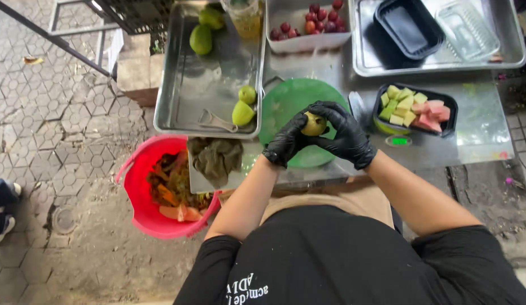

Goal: Cutting and packing various fruits into a takeout container.

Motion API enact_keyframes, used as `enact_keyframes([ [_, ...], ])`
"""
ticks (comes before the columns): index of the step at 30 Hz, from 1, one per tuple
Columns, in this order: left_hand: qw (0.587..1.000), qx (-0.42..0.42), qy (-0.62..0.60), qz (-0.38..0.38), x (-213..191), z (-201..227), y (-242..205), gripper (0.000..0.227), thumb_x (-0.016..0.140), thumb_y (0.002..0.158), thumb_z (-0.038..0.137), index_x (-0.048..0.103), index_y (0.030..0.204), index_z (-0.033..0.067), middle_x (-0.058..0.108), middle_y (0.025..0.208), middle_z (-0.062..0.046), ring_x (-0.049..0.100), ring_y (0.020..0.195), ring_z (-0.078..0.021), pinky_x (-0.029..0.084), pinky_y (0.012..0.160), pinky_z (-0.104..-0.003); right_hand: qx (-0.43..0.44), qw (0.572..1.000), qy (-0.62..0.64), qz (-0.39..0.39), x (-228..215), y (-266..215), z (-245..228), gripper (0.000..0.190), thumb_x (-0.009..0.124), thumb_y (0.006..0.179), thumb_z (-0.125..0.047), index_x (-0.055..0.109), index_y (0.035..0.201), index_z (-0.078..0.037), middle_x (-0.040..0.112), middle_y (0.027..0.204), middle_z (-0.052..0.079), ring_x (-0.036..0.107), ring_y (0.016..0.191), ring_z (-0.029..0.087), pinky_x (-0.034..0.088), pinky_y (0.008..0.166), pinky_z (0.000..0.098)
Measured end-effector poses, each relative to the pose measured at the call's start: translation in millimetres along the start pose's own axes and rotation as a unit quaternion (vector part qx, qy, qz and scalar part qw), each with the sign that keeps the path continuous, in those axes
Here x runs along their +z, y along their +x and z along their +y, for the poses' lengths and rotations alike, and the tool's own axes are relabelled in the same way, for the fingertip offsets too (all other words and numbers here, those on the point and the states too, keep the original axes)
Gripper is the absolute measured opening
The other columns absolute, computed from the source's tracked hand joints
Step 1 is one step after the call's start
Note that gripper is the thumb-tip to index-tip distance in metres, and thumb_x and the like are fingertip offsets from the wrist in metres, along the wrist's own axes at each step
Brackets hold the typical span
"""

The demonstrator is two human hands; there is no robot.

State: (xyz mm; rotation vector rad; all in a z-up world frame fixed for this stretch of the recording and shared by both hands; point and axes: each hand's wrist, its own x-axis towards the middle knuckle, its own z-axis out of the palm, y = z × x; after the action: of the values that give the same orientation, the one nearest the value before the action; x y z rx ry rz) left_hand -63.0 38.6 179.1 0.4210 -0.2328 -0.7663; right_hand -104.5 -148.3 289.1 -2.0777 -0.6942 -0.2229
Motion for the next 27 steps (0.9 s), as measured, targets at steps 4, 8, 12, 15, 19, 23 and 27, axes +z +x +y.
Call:
enact_keyframes([
  [4,0.957,-0.014,0.202,0.207,-10.2,-24.3,-23.5,0.064,0.064,0.100,0.039,0.047,0.154,0.0098,0.060,0.135,-0.009,0.062,0.114,-0.0227,0.054,0.093,-0.041,0.063,0.980,-0.184,0.044,21.5,-70.7,31.5,0.073,0.082,0.087,-0.026,0.048,0.147,-0.004,0.055,0.139,0.022,0.051,0.129,0.040,0.044,0.111,0.0529],
  [8,0.903,0.074,0.365,0.214,-59.8,-52.3,-10.3,0.057,0.065,0.100,0.027,0.045,0.152,0.0137,0.057,0.138,-0.009,0.058,0.119,-0.0229,0.053,0.098,-0.041,0.218,0.925,-0.309,0.044,35.2,-164.5,112.1,0.066,0.073,0.092,-0.026,0.047,0.149,-0.005,0.053,0.139,0.027,0.051,0.121,0.047,0.046,0.102,0.0564],
  [12,0.665,0.198,0.702,0.159,-84.2,-55.8,1.2,0.059,0.068,0.095,0.015,0.045,0.149,0.0101,0.048,0.145,-0.016,0.046,0.134,-0.0317,0.039,0.115,-0.044,0.349,0.885,-0.307,-0.023,39.5,-190.0,152.2,0.073,0.065,0.088,-0.015,0.040,0.156,-0.009,0.052,0.139,0.029,0.052,0.118,0.050,0.046,0.101,0.0553],
  [15,0.571,0.198,0.780,0.165,-71.5,-49.9,-8.2,0.061,0.074,0.089,0.016,0.051,0.145,0.0092,0.054,0.139,-0.019,0.047,0.130,-0.0358,0.038,0.114,-0.046,0.323,0.930,-0.174,0.006,54.2,-213.0,160.8,0.075,0.061,0.095,-0.011,0.028,0.161,-0.004,0.051,0.140,0.030,0.051,0.123,0.048,0.044,0.106,0.0528],
  [19,0.624,0.192,0.727,0.214,-92.5,-36.9,-8.1,0.054,0.075,0.096,0.019,0.054,0.144,0.0081,0.058,0.137,-0.017,0.058,0.127,-0.0329,0.048,0.111,-0.040,0.233,0.960,0.126,0.092,55.1,-184.4,93.9,0.059,0.051,0.110,-0.003,0.027,0.164,-0.008,0.052,0.147,0.024,0.052,0.132,0.030,0.044,0.110,0.0429],
  [23,0.675,0.187,0.677,0.225,-96.0,-39.3,-15.3,0.056,0.075,0.093,0.015,0.055,0.144,0.0071,0.059,0.136,-0.018,0.061,0.125,-0.0317,0.052,0.107,-0.038,0.332,0.931,0.153,0.017,61.2,-151.3,52.4,0.061,0.048,0.107,-0.003,0.028,0.164,-0.014,0.064,0.123,0.015,0.062,0.104,0.023,0.053,0.093,0.0391],
  [27,0.653,0.211,0.680,0.260,-93.6,-45.8,-17.0,0.053,0.075,0.094,0.014,0.055,0.142,0.0068,0.060,0.133,-0.016,0.063,0.122,-0.0287,0.053,0.106,-0.036,0.342,0.937,-0.012,-0.069,55.1,-127.4,34.0,0.075,0.051,0.099,-0.008,0.017,0.165,-0.022,0.069,0.090,0.016,0.067,0.074,0.030,0.056,0.073,0.0436],
])
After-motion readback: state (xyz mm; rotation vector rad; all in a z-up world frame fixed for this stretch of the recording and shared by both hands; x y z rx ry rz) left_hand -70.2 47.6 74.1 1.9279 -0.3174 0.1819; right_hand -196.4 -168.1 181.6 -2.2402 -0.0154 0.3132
